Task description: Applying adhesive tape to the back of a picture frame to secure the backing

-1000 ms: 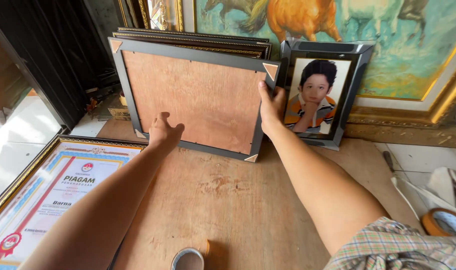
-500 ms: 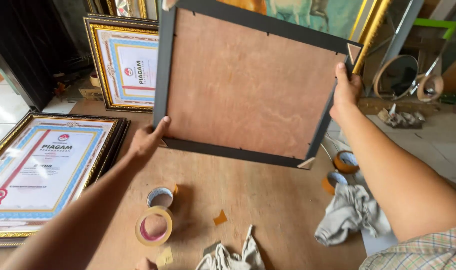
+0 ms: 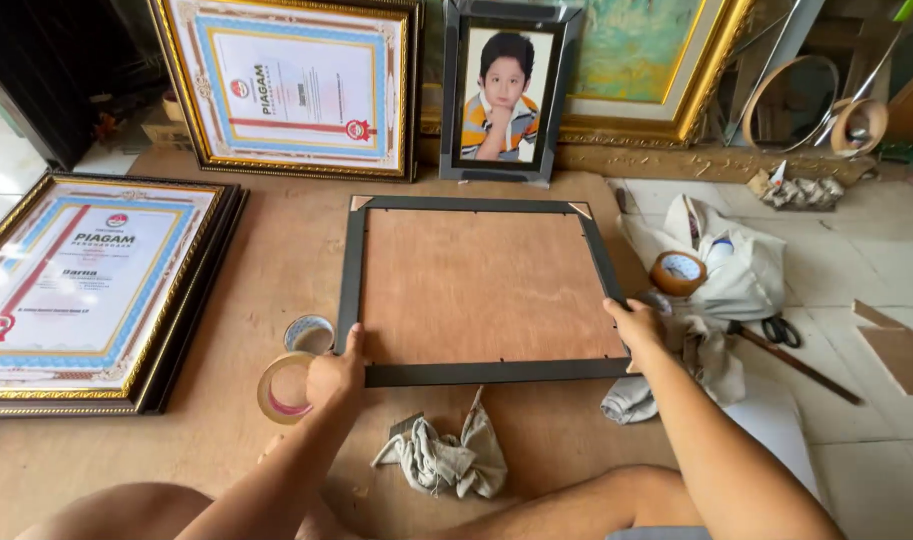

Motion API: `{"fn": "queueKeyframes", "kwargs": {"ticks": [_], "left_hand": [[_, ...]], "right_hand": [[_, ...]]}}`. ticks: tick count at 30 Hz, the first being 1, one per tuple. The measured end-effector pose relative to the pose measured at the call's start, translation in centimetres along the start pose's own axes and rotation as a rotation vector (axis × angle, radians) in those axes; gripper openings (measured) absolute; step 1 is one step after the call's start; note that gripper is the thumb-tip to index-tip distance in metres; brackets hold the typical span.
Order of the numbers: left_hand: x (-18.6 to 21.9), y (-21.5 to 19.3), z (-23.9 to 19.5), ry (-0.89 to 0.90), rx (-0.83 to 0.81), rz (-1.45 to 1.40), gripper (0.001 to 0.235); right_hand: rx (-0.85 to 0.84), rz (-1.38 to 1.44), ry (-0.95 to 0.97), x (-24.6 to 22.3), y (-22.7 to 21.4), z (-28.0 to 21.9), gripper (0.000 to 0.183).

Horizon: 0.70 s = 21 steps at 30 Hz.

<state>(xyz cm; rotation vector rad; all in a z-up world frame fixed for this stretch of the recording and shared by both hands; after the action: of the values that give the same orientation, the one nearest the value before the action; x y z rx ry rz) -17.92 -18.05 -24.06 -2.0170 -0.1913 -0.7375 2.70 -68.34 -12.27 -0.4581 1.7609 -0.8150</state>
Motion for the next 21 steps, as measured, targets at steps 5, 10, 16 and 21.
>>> {"fn": "queueKeyframes", "kwargs": {"ticks": [5,10,16,21], "left_hand": [[0.2,2.6,-1.5,0.076,-0.115,-0.076,0.096],[-3.4,5.3,3.5,0.036,-0.144,-0.004,0.087],[-7.7,7.7,6.5,1.454,0.822,0.879,0.029],[-5.9,0.9,5.6,0.995,0.518,0.774,0.07]], "right_hand": [[0.028,-0.072,0.018,12.6,6.9,16.3,0.078],[-0.031,-0.273,0.075,9.1,7.2,9.4,0.081],[-0.12,-0.256,-0.039,8.6,9.7,8.5,0.08],[-0.2,-0.235,-0.149,7.0,9.7,4.7,0.081]]}}
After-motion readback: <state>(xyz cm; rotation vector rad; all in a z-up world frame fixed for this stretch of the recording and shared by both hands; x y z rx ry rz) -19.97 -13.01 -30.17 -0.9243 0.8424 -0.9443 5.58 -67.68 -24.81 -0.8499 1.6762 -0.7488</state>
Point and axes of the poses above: each hand's wrist, its own z-axis towards the middle knuckle, its own y-axis out of the palm, x = y × z, the point moved 6 cm from there along z, towards the middle knuckle, and after that the axes turned 5 degrees about y, right-handed, at the moved point
